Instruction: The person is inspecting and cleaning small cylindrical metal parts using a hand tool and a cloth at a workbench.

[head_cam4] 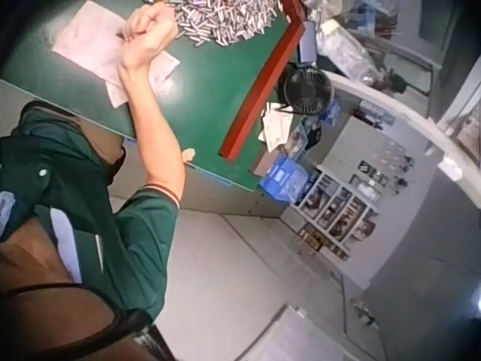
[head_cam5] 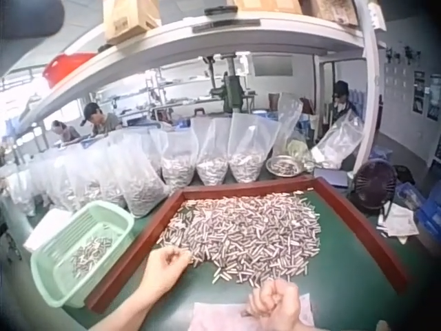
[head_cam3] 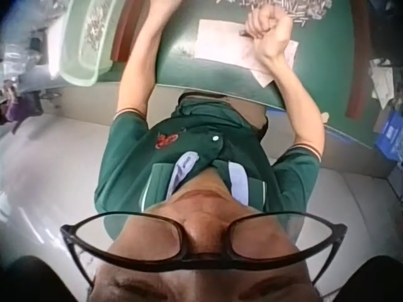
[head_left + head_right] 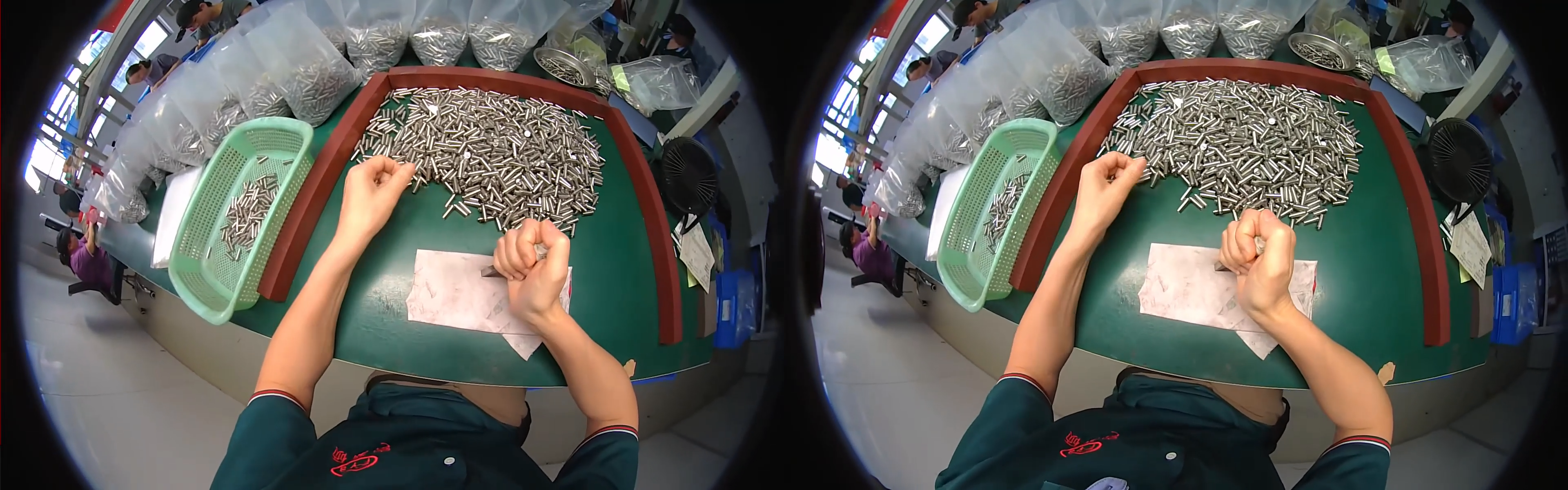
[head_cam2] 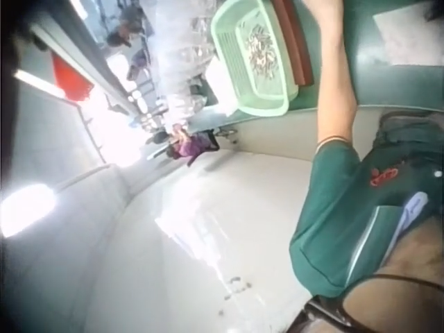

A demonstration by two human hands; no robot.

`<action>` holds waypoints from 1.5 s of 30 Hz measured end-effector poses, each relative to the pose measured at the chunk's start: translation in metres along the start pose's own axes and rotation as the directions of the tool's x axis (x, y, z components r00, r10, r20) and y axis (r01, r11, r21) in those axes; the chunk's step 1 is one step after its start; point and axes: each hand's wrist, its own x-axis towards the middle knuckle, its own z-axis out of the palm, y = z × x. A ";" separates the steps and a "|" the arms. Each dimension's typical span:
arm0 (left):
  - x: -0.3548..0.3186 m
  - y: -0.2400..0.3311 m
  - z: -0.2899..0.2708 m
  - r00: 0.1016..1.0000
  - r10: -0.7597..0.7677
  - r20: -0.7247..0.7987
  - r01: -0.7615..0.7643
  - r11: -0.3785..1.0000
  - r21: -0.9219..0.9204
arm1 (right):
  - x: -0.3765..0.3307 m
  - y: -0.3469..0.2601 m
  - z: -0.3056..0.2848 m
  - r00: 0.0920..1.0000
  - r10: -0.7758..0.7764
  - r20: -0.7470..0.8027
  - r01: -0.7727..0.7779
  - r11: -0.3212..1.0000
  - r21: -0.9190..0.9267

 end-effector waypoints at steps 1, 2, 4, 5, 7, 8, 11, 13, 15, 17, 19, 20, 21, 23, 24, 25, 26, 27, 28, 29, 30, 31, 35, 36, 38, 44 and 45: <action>0.000 0.004 0.003 0.999 0.043 -0.016 -0.038 0.974 0.222 | 0.001 0.000 -0.002 1.000 -0.005 -0.013 0.005 1.000 0.000; -0.004 0.010 0.008 0.998 0.066 -0.014 -0.056 0.929 0.366 | 0.001 0.000 -0.004 1.000 -0.002 -0.015 0.001 1.000 -0.005; -0.006 0.011 0.016 0.982 0.191 -0.004 -0.164 0.850 0.501 | 0.001 -0.001 -0.005 1.000 0.001 -0.018 -0.001 1.000 -0.010; -0.006 0.011 0.019 0.979 0.203 0.008 -0.177 0.834 0.522 | 0.002 -0.001 -0.005 1.000 0.003 -0.016 -0.003 1.000 -0.014; -0.006 0.004 0.020 0.975 0.220 0.032 -0.205 0.835 0.511 | 0.002 -0.002 -0.003 1.000 -0.001 -0.002 0.001 1.000 -0.005; -0.005 0.000 0.019 0.970 0.238 0.058 -0.234 0.833 0.500 | 0.002 -0.002 -0.001 1.000 -0.002 0.001 0.002 1.000 -0.008; -0.009 0.009 0.018 0.976 0.202 0.079 -0.217 0.902 0.375 | 0.001 -0.002 -0.001 0.999 0.017 -0.029 -0.016 1.000 0.006; -0.010 0.009 0.020 0.990 0.037 0.134 -0.034 0.999 -0.020 | -0.001 -0.001 0.000 1.000 -0.001 -0.028 0.001 1.000 0.001; -0.012 0.014 0.012 0.819 -0.206 0.535 0.559 0.495 -0.666 | -0.001 -0.001 -0.001 1.000 -0.004 -0.025 0.004 1.000 -0.001; -0.015 0.013 0.016 0.752 -0.243 0.613 0.659 0.306 -0.687 | 0.000 -0.001 0.000 0.999 0.017 -0.042 -0.016 1.000 0.009; -0.017 0.014 0.017 0.728 -0.213 0.651 0.685 0.231 -0.691 | -0.001 -0.003 0.002 0.999 0.025 -0.038 -0.025 1.000 0.003; -0.017 0.013 0.017 0.730 -0.212 0.650 0.684 0.227 -0.693 | -0.001 -0.003 0.002 0.999 0.033 -0.039 -0.033 0.999 0.010; -0.016 0.011 0.017 0.736 -0.166 0.656 0.674 0.266 -0.689 | 0.000 -0.004 0.002 0.998 0.040 -0.040 -0.039 0.999 0.019; -0.016 0.010 0.016 0.741 -0.120 0.660 0.660 0.304 -0.687 | 0.000 -0.004 0.002 0.998 0.048 -0.040 -0.047 0.999 0.013; -0.017 0.012 0.016 0.734 -0.108 0.671 0.662 0.333 -0.671 | 0.001 -0.004 0.001 0.998 0.052 -0.047 -0.052 0.999 0.010; -0.017 0.012 0.017 0.726 -0.096 0.681 0.663 0.362 -0.655 | 0.001 -0.005 0.000 0.997 0.051 -0.049 -0.051 0.999 0.007; -0.016 0.011 0.019 0.725 -0.094 0.683 0.664 0.361 -0.655 | 0.002 -0.005 -0.001 0.997 0.055 -0.049 -0.054 0.998 0.012; -0.016 0.009 0.020 0.728 -0.082 0.680 0.654 0.379 -0.654 | 0.002 -0.005 -0.001 0.997 0.060 -0.045 -0.059 0.998 0.018; -0.016 0.009 0.020 0.731 -0.070 0.678 0.644 0.398 -0.653 | 0.002 -0.006 0.000 0.997 0.060 -0.044 -0.059 0.998 0.018; -0.017 0.009 0.020 0.732 -0.070 0.677 0.643 0.398 -0.654 | 0.002 -0.006 0.000 0.997 0.062 -0.045 -0.061 0.998 0.018; -0.017 0.009 0.019 0.724 -0.058 0.687 0.647 0.403 -0.648 | 0.002 -0.006 0.000 0.997 0.063 -0.049 -0.062 0.998 0.018; -0.017 0.010 0.019 0.716 -0.045 0.697 0.650 0.407 -0.642 | 0.002 -0.006 0.001 0.997 0.062 -0.050 -0.061 0.998 0.019; -0.019 0.011 0.020 0.709 -0.042 0.704 0.655 0.411 -0.635 | 0.000 -0.005 0.000 0.996 0.062 -0.057 -0.061 0.998 0.015; -0.020 0.012 0.020 0.708 -0.047 0.705 0.656 0.413 -0.631 | 0.000 -0.004 0.000 0.996 0.066 -0.056 -0.065 0.998 0.018; -0.022 0.014 0.018 0.706 -0.057 0.706 0.659 0.417 -0.625 | -0.001 -0.004 0.002 0.996 0.068 -0.054 -0.067 0.997 0.026; -0.035 0.035 0.018 0.737 -0.060 0.673 0.397 0.845 -0.359 | -0.002 -0.002 -0.002 0.999 0.044 -0.032 -0.043 0.998 0.045; -0.039 0.040 0.020 0.765 -0.006 0.644 0.214 0.946 -0.245 | 0.000 -0.004 -0.001 0.999 0.039 -0.023 -0.038 0.998 0.050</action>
